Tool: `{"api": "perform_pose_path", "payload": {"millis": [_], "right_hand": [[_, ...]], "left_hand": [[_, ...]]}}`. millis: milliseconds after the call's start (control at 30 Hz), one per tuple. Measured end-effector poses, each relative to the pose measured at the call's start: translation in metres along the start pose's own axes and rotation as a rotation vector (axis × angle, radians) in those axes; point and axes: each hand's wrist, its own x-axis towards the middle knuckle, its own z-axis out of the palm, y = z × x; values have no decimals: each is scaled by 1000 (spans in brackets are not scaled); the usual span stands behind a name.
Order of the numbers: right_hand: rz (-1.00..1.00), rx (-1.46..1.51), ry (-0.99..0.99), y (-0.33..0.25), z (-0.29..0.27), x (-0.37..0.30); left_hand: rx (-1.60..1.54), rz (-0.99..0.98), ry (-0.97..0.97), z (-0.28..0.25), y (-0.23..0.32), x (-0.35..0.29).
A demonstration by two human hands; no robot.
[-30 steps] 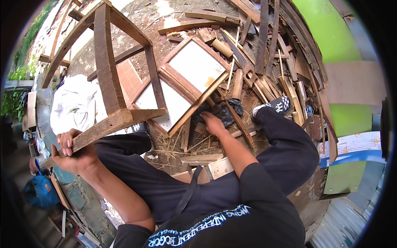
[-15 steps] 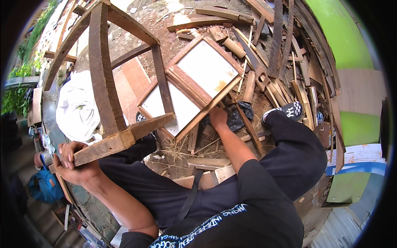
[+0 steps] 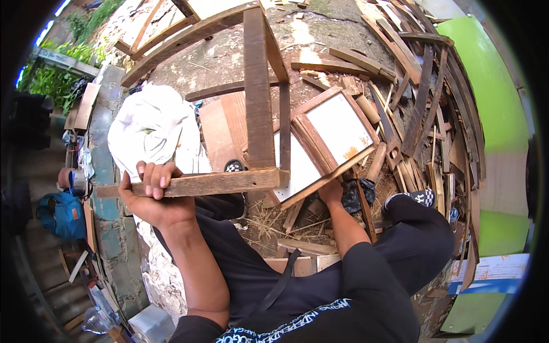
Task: The person sits on the ground and assembles a wooden frame by hand, using a hammer to drive nails into the joints. They repeatedly adjust the frame's position and hammer different sections to secure the pieces together.
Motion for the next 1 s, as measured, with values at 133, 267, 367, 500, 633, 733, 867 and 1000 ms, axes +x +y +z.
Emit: {"api": "perform_pose_path", "payload": {"millis": [133, 267, 367, 500, 633, 733, 867, 1000], "right_hand": [[-10, 206, 235, -25, -24, -15], [93, 522, 412, -37, -45, -25], [213, 566, 587, -18, -64, -11], [321, 868, 740, -38, -144, -2], [51, 1043, 942, -58, -241, 8], [-303, 981, 985, -120, -328, -11], [-558, 1028, 526, -195, -405, -72], [-769, 928, 277, -245, -420, -112]], "left_hand": [[43, 36, 35, 4, -12, 6], [49, 33, 13, 9, -18, 2], [61, 15, 4, 13, -25, 3], [70, 21, 92, 13, -24, 2], [67, -5, 89, 8, -23, 6], [57, -20, 76, 6, -23, 7], [46, -29, 82, 12, -25, 4], [39, -30, 85, 11, -24, 4]]}}
